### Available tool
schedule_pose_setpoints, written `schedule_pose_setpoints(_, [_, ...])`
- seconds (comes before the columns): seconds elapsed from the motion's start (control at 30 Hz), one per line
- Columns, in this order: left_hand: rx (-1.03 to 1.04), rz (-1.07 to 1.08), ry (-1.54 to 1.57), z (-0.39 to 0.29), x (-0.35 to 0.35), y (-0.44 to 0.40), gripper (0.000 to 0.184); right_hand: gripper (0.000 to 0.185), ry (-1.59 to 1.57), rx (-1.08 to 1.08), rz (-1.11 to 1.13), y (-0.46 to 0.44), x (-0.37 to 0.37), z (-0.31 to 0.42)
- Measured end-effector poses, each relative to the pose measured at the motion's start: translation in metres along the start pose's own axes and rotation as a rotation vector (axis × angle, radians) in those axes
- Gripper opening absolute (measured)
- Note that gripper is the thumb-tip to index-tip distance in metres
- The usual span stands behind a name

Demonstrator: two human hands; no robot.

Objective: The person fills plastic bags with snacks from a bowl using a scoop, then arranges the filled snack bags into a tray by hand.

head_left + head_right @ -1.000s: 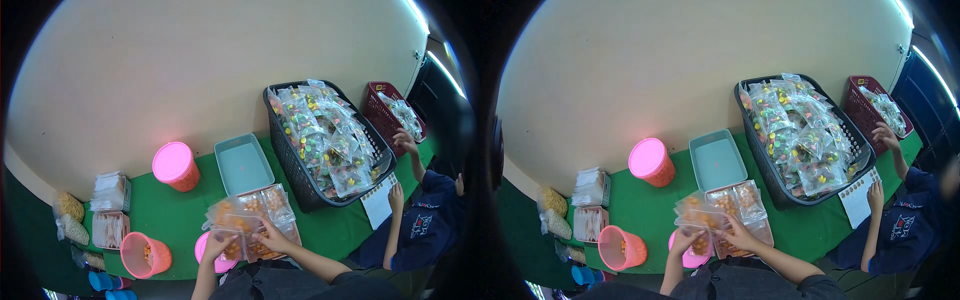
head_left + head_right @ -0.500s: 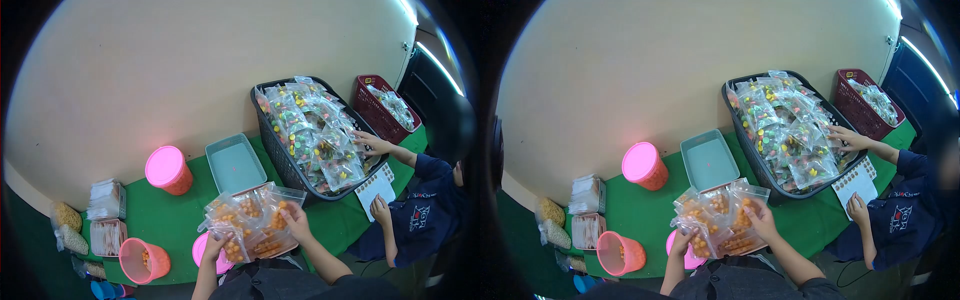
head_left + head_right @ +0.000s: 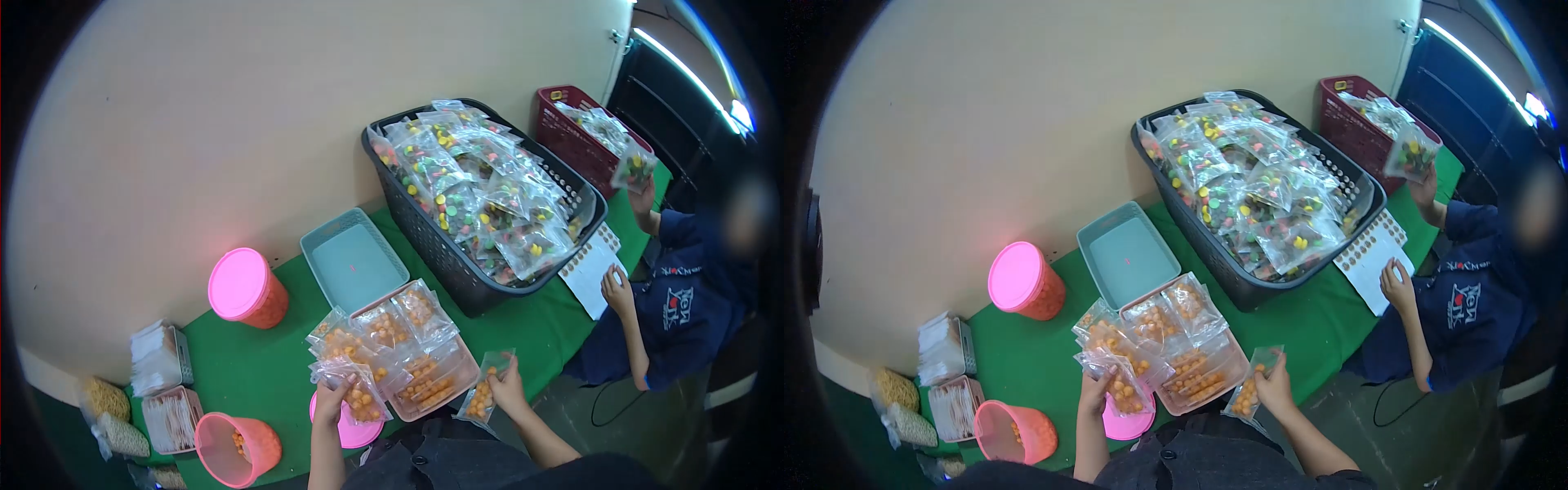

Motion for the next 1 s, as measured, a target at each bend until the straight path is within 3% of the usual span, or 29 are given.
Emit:
schedule_pose_setpoints(0.2, [-0.012, 0.084, -0.014, -0.014, 0.007, 0.018, 0.040, 0.065, -0.187, 0.018, -0.033, 0.009, 0.069, -0.063])
schedule_pose_setpoints(0.27, [-0.029, 0.114, -0.014, -0.011, -0.001, 0.024, 0.043, 0.067, -0.021, -0.274, -0.277, 0.011, 0.106, -0.067])
schedule_pose_setpoints(0.3, [-0.051, 0.121, -0.035, -0.010, -0.006, 0.026, 0.043, 0.067, -0.024, -0.273, -0.282, 0.017, 0.117, -0.060])
schedule_pose_setpoints(0.5, [-0.072, 0.152, -0.030, -0.012, -0.031, 0.034, 0.043, 0.071, -0.121, 0.048, -0.232, 0.032, 0.113, -0.003])
schedule_pose_setpoints(0.6, [-0.051, 0.174, -0.025, -0.013, -0.034, 0.038, 0.041, 0.069, 0.073, 0.230, -0.089, 0.038, 0.102, 0.011])
schedule_pose_setpoints(0.67, [-0.034, 0.186, -0.021, -0.016, -0.036, 0.039, 0.039, 0.065, 0.151, 0.024, -0.353, 0.034, 0.101, 0.001])
schedule_pose_setpoints(0.8, [-0.026, 0.165, -0.029, -0.018, -0.044, 0.044, 0.036, 0.060, 0.397, -0.188, -0.428, 0.052, 0.078, 0.005])
schedule_pose_setpoints(0.87, [-0.036, 0.171, -0.034, -0.017, -0.045, 0.045, 0.036, 0.057, 0.453, -0.556, -0.351, 0.061, 0.090, -0.001])
schedule_pose_setpoints(0.9, [-0.040, 0.174, -0.032, -0.016, -0.045, 0.046, 0.036, 0.059, 0.571, -0.559, -0.142, 0.062, 0.098, -0.004])
schedule_pose_setpoints(0.93, [-0.043, 0.174, -0.030, -0.016, -0.046, 0.047, 0.035, 0.059, 0.569, -0.562, -0.144, 0.065, 0.108, -0.013])
schedule_pose_setpoints(1.0, [-0.037, 0.172, -0.031, -0.016, -0.047, 0.051, 0.032, 0.061, 0.776, -0.573, 0.083, 0.068, 0.133, -0.026])
Point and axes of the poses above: each hand's wrist, its own y-axis away from the middle knuckle, its own x-axis out of the palm, z = x × y, the point moved 2 cm from there along -y, towards the middle knuckle, and after that the axes turned 4 degrees about y, right-handed, at the moved point
